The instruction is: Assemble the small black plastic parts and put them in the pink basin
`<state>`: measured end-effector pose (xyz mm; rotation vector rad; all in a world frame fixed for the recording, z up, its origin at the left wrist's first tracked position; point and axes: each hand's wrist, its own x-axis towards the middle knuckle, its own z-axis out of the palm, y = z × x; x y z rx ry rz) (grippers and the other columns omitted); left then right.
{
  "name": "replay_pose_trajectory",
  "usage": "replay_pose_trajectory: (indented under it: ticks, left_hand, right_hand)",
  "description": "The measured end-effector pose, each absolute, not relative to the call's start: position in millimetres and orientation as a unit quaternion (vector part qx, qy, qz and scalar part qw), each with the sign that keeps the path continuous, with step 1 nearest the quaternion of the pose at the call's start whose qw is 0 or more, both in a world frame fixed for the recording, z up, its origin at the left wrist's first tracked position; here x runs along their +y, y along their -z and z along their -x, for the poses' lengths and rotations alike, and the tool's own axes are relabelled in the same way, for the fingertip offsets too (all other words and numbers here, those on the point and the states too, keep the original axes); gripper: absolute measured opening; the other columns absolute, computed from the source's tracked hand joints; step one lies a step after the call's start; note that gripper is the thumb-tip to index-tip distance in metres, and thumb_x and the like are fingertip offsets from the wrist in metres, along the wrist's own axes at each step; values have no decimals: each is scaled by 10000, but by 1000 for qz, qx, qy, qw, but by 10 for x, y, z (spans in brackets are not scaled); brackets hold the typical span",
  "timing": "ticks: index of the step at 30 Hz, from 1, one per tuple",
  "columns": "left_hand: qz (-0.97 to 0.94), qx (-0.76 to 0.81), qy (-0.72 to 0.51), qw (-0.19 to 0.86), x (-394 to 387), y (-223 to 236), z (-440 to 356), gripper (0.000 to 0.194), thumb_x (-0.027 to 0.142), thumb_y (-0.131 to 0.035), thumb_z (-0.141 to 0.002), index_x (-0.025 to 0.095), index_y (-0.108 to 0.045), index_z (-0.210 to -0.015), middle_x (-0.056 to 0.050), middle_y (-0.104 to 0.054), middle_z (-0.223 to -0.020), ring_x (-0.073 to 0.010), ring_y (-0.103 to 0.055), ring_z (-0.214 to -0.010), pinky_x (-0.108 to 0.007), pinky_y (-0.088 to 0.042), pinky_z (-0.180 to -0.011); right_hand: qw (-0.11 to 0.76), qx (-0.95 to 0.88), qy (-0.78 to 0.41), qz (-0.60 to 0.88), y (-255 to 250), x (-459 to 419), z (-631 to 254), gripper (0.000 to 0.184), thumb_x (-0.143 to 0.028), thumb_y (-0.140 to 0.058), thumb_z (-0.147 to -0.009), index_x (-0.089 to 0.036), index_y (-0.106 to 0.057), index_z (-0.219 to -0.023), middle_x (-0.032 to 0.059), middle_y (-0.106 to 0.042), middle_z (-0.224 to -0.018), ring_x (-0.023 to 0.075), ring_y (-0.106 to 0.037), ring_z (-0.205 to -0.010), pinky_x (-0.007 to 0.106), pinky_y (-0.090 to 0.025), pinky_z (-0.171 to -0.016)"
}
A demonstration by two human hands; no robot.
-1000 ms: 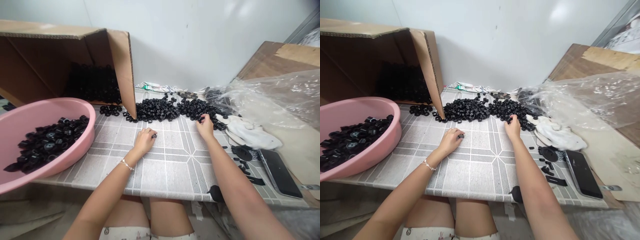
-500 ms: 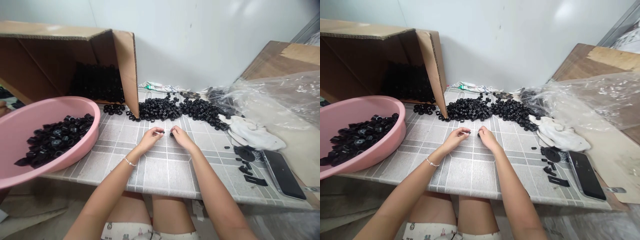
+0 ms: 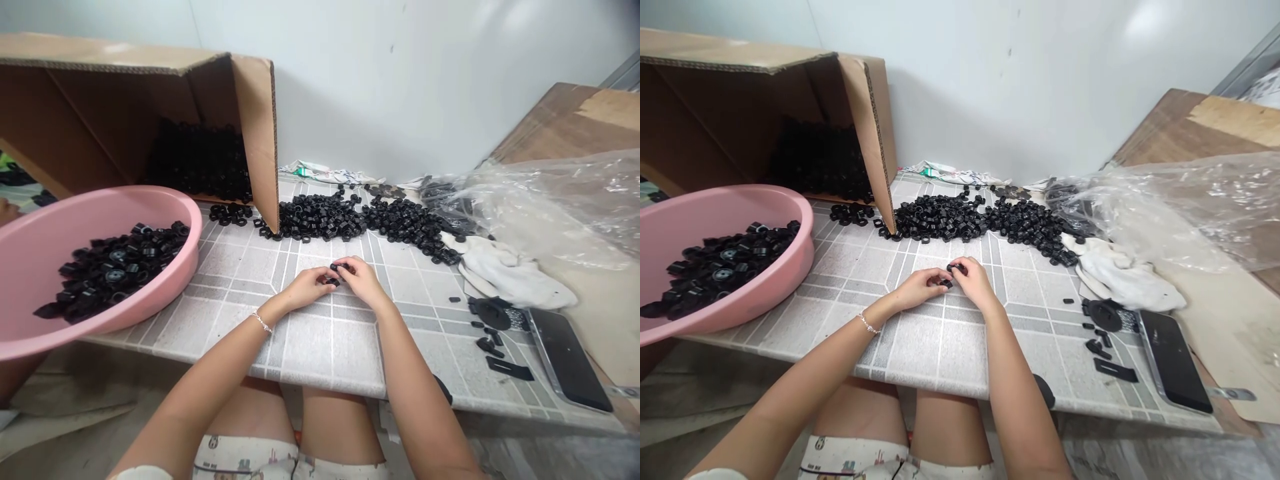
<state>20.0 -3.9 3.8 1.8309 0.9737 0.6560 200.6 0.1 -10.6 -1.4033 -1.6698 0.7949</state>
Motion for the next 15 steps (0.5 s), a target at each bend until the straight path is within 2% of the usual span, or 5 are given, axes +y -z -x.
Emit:
replay_pose_trajectory:
  ticks: [2, 5, 10, 12, 15]
  left_hand:
    - [-733, 397, -281, 475, -26, -29, -201, 289, 271, -621, -762, 185, -669, -1033, -36, -678, -1016, -163, -570, -856, -317, -438, -854]
    - [-671, 403, -323, 531, -2, -40, -204, 287, 304, -649, -754, 166, -661, -1006, -50, -669, -970, -164, -585, -829, -329, -446, -836]
    - [-502, 367, -402, 672, 19, -91, -195, 341, 319, -738, -709, 145, -611, -974, -67, -656, -991, -165, -622, -884, -341, -447, -882]
    - [-459, 350, -417, 702, 25, -96, -189, 347, 318, -759, -693, 138, -600, -944, -62, -654, -961, -165, -627, -887, -352, -444, -901]
    - [-449, 342, -424, 708, 38, -86, -179, 359, 327, -762, -690, 135, -592, -941, -58, -646, -943, -163, -624, -868, -354, -444, -887]
  right_hand:
    - [417, -652, -323, 545, 99, 5, -2005, 231, -333, -541, -770, -213, -649, -935, 40, -616, -886, 165, -555, -739, 320, -441, -728]
    - [466, -587, -377, 545, 56, 2, -2009, 306, -393, -620, -750, -230, -576, -1005, -16, -578, -763, 133, -536, -615, 283, -429, -616]
    - [524, -526, -467, 480, -52, -33, -1946, 303, -498, -638, -762, -224, -552, -855, -56, -509, -635, 86, -422, -473, 243, -349, -488]
    - [518, -548, -481, 447, -75, -60, -1891, 295, -500, -592, -805, -224, -608, -908, -36, -530, -685, 91, -444, -511, 250, -373, -512]
    - [502, -573, -488, 426, -75, -95, -1817, 312, -448, -613, -804, -251, -629, -1046, 2, -578, -891, 102, -524, -619, 267, -447, -603]
